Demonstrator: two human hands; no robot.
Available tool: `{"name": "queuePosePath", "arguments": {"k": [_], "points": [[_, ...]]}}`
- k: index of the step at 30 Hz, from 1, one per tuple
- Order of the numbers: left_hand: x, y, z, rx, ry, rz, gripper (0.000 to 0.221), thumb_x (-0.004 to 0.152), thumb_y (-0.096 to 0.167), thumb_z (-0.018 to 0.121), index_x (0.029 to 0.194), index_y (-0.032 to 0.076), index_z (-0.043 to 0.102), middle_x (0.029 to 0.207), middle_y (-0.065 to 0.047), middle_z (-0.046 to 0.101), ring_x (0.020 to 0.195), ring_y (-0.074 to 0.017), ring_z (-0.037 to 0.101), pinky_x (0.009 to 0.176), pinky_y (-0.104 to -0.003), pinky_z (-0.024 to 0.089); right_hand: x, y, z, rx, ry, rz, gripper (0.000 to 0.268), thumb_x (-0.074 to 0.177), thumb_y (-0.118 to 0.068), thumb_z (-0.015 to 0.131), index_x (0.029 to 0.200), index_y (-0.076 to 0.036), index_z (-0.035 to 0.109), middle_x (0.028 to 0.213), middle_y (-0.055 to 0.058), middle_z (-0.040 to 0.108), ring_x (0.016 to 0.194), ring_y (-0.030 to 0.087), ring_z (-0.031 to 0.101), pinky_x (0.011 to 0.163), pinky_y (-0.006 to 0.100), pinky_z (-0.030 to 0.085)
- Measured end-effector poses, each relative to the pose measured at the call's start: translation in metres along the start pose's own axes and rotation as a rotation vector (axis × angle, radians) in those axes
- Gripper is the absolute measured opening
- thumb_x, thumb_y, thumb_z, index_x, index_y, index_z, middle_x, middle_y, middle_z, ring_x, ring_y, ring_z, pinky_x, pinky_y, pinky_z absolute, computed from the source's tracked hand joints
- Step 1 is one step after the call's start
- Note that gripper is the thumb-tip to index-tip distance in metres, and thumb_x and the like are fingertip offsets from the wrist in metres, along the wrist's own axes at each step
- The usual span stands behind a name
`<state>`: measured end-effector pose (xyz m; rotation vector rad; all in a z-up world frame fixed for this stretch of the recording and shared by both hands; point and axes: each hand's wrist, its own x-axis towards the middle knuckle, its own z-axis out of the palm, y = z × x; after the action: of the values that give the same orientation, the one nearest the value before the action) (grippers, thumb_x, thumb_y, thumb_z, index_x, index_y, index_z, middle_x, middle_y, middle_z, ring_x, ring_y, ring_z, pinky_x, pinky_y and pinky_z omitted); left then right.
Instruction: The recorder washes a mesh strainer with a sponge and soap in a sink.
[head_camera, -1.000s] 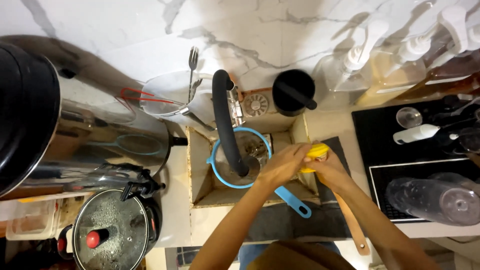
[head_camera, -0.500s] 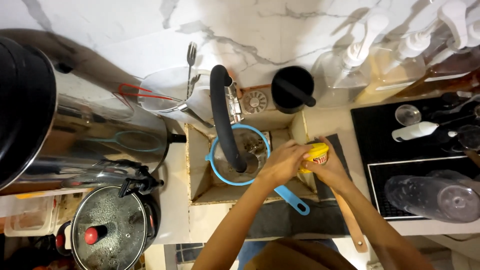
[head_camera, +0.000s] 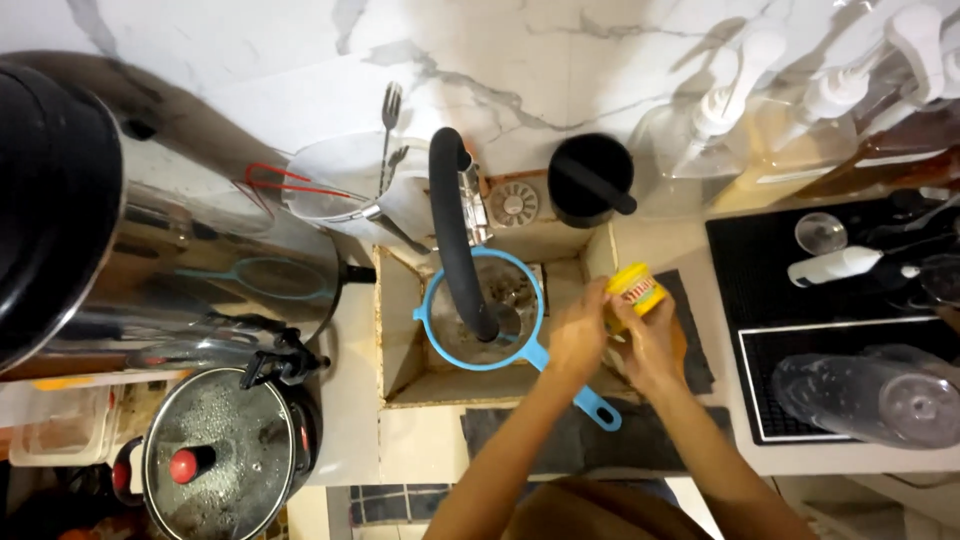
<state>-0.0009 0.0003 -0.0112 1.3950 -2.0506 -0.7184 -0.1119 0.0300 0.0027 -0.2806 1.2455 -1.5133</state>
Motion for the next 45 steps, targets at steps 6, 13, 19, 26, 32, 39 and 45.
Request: {"name": "queuePosePath", "arguments": {"k": [6, 13, 19, 26, 32, 39, 45], "points": [[-0.001, 0.007, -0.016, -0.113, 0.131, 0.095, 0.034, 0.1, 0.011, 0.054, 0.133, 0.004, 0.054, 0.117, -0.022, 0.07, 0.096, -0.0432, 0.069, 0.08, -0.052, 0.055, 0.006, 0.01, -0.015, -0.122, -0.061, -0.056, 0.062, 0.086, -0.015, 0.076, 0.134, -0.014, 0.037, 0.126, 0.007, 0.056, 0.112, 0.022, 0.061, 0.078, 0.046, 0.062], [-0.007, -0.009, 0.006, -0.194, 0.174, 0.051, 0.027, 0.1, 0.008, 0.053, 0.126, 0.002, 0.059, 0.114, -0.025, 0.069, 0.101, -0.0447, 0.068, 0.084, -0.051, 0.055, 0.02, 0.022, -0.04, -0.195, -0.143, -0.172, 0.068, 0.083, -0.011, 0.081, 0.132, -0.011, 0.035, 0.123, 0.01, 0.058, 0.109, 0.023, 0.063, 0.079, 0.041, 0.059], [0.029, -0.017, -0.029, -0.262, 0.156, -0.255, 0.026, 0.105, 0.013, 0.046, 0.123, 0.003, 0.062, 0.104, -0.024, 0.072, 0.096, -0.0415, 0.07, 0.081, -0.048, 0.055, 0.018, 0.014, -0.06, -0.279, -0.436, -0.193, 0.083, 0.081, -0.021, 0.084, 0.149, -0.009, 0.038, 0.132, 0.011, 0.057, 0.116, 0.024, 0.061, 0.092, 0.043, 0.056], [0.055, -0.076, 0.065, -0.803, 0.243, -0.437, 0.027, 0.108, 0.026, 0.047, 0.118, 0.004, 0.058, 0.107, -0.023, 0.072, 0.098, -0.0394, 0.071, 0.084, -0.047, 0.057, 0.035, -0.025, -0.109, 0.519, -0.569, 0.394, 0.076, 0.098, -0.063, 0.052, 0.16, -0.02, 0.04, 0.158, 0.013, 0.049, 0.131, 0.043, 0.055, 0.095, 0.053, 0.053], [0.065, -0.092, 0.154, -0.529, 0.157, -0.505, 0.028, 0.094, 0.015, 0.059, 0.12, 0.003, 0.062, 0.108, -0.026, 0.07, 0.103, -0.0448, 0.066, 0.087, -0.051, 0.052, 0.044, -0.056, -0.096, 0.173, -0.194, 0.247, 0.078, 0.097, -0.073, 0.033, 0.154, -0.022, 0.045, 0.155, 0.01, 0.049, 0.138, 0.044, 0.046, 0.107, 0.059, 0.042], [0.058, -0.064, 0.141, -0.436, 0.229, -0.298, 0.044, 0.087, 0.012, 0.067, 0.129, 0.004, 0.056, 0.115, -0.024, 0.064, 0.105, -0.0434, 0.062, 0.094, -0.049, 0.05, 0.057, -0.066, -0.089, 0.073, -0.286, 0.093, 0.069, 0.102, -0.062, 0.042, 0.154, -0.017, 0.044, 0.154, 0.008, 0.052, 0.139, 0.03, 0.053, 0.11, 0.055, 0.045], [0.048, -0.032, 0.102, -0.181, 0.193, -0.225, 0.059, 0.099, 0.002, 0.069, 0.154, 0.012, 0.052, 0.139, -0.023, 0.052, 0.122, -0.0448, 0.053, 0.104, -0.05, 0.047, 0.096, -0.046, -0.073, -0.651, 0.03, -0.14, 0.053, 0.107, -0.052, 0.049, 0.13, -0.007, 0.064, 0.118, 0.017, 0.07, 0.108, 0.031, 0.069, 0.09, 0.048, 0.055]]}}
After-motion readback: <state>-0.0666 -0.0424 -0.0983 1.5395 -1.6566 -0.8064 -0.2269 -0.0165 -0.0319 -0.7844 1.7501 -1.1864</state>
